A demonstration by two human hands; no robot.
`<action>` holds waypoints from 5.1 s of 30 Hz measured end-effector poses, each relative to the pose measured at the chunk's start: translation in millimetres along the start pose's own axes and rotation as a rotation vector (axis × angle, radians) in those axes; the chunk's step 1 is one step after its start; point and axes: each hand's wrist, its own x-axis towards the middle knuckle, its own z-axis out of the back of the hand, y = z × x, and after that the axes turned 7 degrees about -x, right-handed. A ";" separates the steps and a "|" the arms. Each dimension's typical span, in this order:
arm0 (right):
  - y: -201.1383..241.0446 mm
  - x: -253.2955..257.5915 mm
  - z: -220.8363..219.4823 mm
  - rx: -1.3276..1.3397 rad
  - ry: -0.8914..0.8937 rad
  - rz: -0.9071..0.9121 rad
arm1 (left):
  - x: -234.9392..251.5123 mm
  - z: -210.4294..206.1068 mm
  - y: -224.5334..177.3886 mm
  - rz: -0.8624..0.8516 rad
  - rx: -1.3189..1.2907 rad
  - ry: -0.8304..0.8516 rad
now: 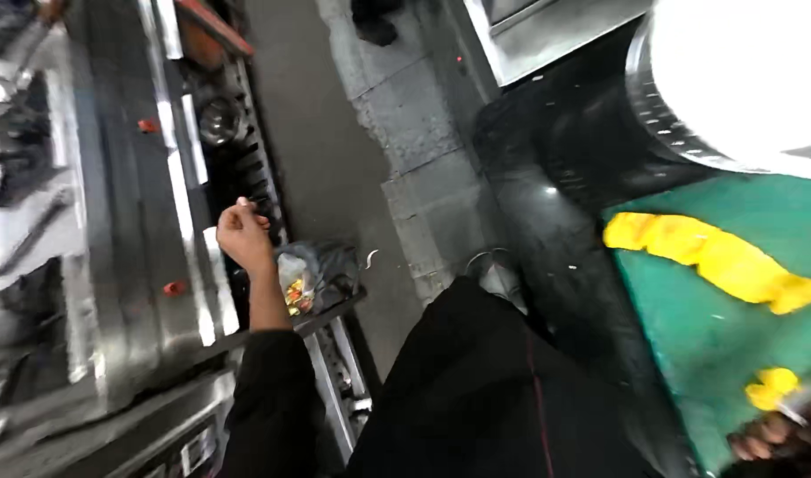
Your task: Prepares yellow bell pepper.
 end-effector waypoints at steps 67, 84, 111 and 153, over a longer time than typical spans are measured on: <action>-12.8 -30.6 -81.0 -0.710 -0.220 0.181 | -215.5 -217.1 -358.5 -0.829 -0.809 1.248; -89.1 -107.3 -52.7 -0.567 -0.059 0.330 | -358.0 -309.8 -340.4 -1.628 -0.076 1.229; -144.4 -133.7 -59.8 0.371 -0.660 0.209 | -407.3 -285.5 -237.0 -1.638 -0.319 1.822; -42.4 -82.8 -56.3 -0.687 -0.312 -0.407 | -412.8 -288.9 -240.7 -1.658 -0.415 1.915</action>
